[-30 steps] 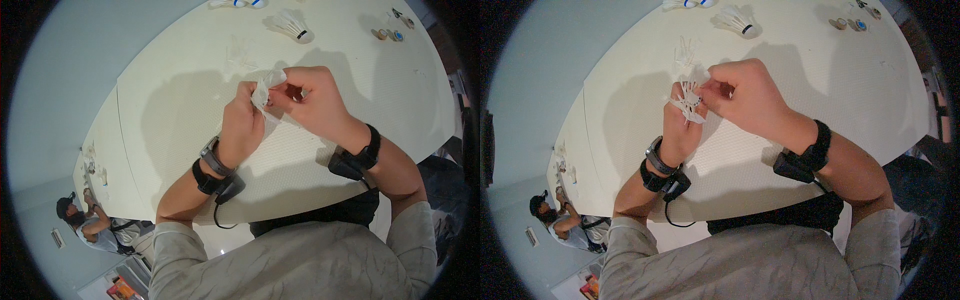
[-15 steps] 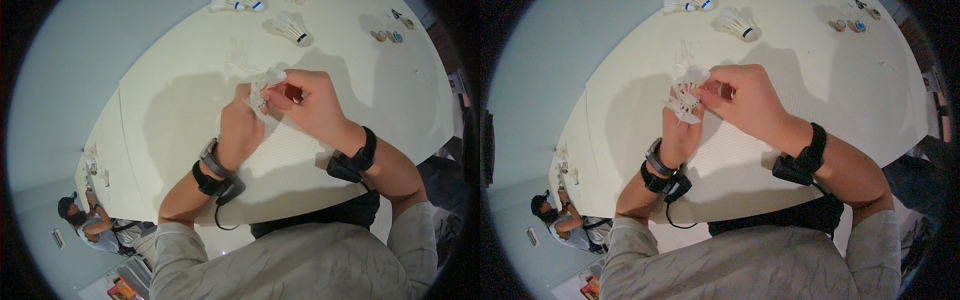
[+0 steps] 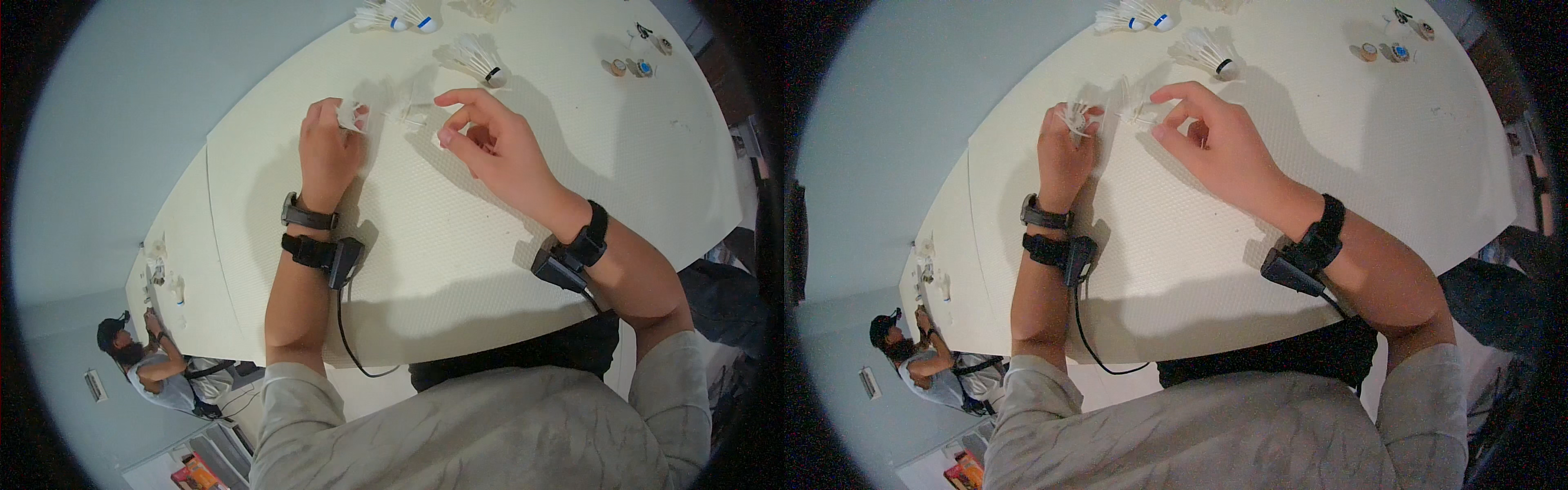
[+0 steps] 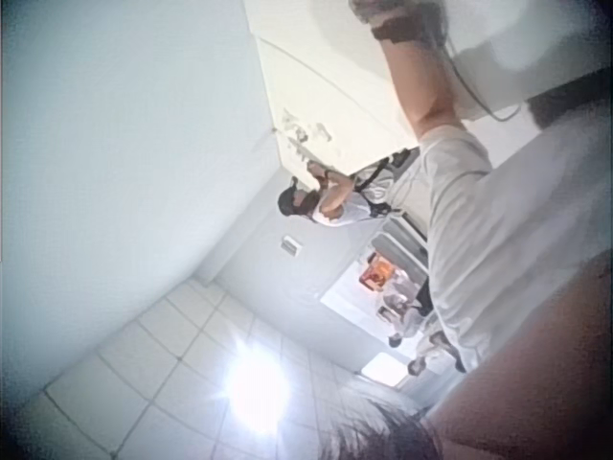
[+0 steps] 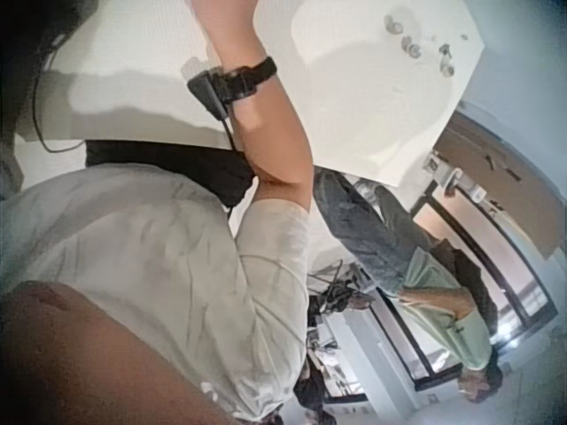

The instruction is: The person inserts white feathers one by one into the base of a shuttlecock, then stacks several completed shuttlecocks together.

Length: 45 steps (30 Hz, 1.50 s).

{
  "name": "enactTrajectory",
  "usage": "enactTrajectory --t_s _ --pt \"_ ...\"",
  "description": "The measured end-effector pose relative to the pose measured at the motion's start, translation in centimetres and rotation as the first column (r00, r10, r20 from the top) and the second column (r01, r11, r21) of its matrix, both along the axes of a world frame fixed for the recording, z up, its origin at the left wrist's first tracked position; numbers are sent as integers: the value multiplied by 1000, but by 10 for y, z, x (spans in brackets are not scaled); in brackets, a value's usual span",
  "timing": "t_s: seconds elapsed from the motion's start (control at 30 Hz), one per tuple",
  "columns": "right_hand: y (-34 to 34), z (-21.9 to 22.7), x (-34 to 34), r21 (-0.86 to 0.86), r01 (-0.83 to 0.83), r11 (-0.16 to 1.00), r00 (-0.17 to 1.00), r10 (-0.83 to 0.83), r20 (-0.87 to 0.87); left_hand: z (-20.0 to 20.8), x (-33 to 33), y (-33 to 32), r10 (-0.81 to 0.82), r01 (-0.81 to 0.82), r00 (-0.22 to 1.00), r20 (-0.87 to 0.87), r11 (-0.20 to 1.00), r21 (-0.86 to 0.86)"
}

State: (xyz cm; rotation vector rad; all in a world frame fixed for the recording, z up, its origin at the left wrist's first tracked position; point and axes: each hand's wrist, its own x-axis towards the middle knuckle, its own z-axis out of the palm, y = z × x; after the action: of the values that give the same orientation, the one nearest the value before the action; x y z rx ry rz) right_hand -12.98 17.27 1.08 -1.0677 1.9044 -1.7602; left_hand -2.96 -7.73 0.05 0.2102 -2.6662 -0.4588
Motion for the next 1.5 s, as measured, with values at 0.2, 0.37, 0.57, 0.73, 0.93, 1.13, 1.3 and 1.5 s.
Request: enactTrajectory --t_s 0.2,0.37,0.57,0.73,0.93,1.13,1.3,1.5 --pt "-2 2 0 -26 -20 999 999 21 26 0 1 -2 95 -102 991 -92 992 -72" --pt "1 1 0 -30 -20 999 1000 20 8 2 -1 4 50 -34 997 -65 973 230" --pt "-1 -1 -2 -30 -23 999 1000 23 1 -1 -4 1 75 -34 970 -232 984 175" --pt "-4 3 2 -18 -32 999 999 32 8 -1 -8 2 156 -121 964 -216 979 165" --pt "-4 4 -1 -3 -22 1000 1000 22 12 -10 -10 -5 75 -52 984 -164 989 141" --pt "-2 1 -5 47 -54 997 998 53 21 -6 -3 -5 -84 103 993 -88 967 232" --pt "-3 4 -4 78 -97 992 989 105 -104 17 2 8 -133 153 987 -94 957 246" --pt "-2 3 -1 114 -127 985 983 140 -119 9 -1 -6 -240 242 970 -28 966 93"
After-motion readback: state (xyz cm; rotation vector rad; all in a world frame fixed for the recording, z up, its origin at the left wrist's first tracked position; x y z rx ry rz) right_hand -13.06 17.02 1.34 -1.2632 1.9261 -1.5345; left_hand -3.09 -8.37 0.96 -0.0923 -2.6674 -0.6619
